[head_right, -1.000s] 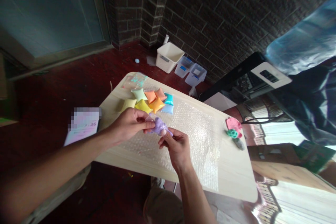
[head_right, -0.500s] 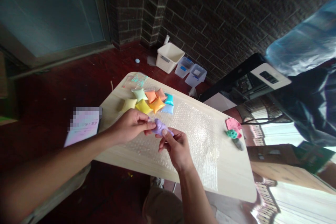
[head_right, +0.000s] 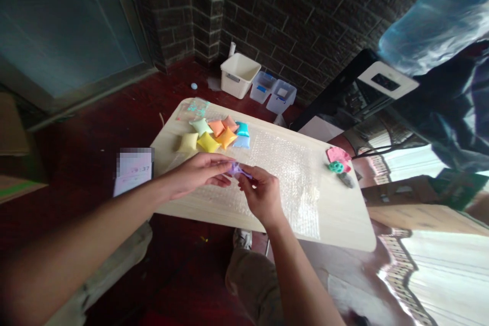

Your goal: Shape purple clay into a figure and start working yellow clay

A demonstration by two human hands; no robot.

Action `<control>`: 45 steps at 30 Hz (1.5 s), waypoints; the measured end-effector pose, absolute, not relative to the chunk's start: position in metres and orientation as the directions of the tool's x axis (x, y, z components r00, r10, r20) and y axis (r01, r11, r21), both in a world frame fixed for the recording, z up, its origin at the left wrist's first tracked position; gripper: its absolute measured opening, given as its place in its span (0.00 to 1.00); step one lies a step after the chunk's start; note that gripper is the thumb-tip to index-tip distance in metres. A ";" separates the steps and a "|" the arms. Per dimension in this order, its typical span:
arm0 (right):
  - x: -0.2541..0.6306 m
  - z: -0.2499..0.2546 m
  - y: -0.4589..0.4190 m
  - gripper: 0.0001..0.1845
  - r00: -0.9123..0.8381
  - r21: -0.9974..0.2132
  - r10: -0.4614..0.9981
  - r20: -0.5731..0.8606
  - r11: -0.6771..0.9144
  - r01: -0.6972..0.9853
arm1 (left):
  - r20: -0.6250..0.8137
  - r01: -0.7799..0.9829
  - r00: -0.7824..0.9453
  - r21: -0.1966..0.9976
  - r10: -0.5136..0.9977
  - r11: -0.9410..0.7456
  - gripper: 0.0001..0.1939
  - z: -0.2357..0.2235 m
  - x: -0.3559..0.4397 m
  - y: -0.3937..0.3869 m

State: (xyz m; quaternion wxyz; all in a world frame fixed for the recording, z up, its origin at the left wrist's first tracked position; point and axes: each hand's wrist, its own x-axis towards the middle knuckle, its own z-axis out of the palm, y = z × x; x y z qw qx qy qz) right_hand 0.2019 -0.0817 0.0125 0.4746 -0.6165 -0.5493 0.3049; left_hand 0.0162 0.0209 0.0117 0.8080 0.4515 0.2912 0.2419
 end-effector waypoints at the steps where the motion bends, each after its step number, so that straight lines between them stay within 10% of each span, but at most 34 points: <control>1: 0.201 0.013 -0.084 0.15 0.218 -0.916 0.964 0.152 0.055 0.398 | -0.239 -0.133 0.709 0.879 0.664 0.458 0.13 0.012 0.019 0.019; 23: 0.232 0.018 -0.064 0.18 0.369 -0.976 0.924 0.098 0.017 0.218 | -0.218 0.060 0.320 0.976 0.922 0.210 0.13 0.029 0.107 0.001; 39: 0.175 0.037 -0.050 0.20 0.347 -0.976 0.912 0.217 0.213 0.051 | -0.262 0.065 0.517 0.961 0.815 0.268 0.27 0.077 0.017 0.029; 45: 0.173 0.042 -0.062 0.22 0.355 -0.976 0.911 0.209 0.219 0.013 | -0.250 -0.100 0.574 0.924 0.780 0.369 0.12 0.077 0.022 0.014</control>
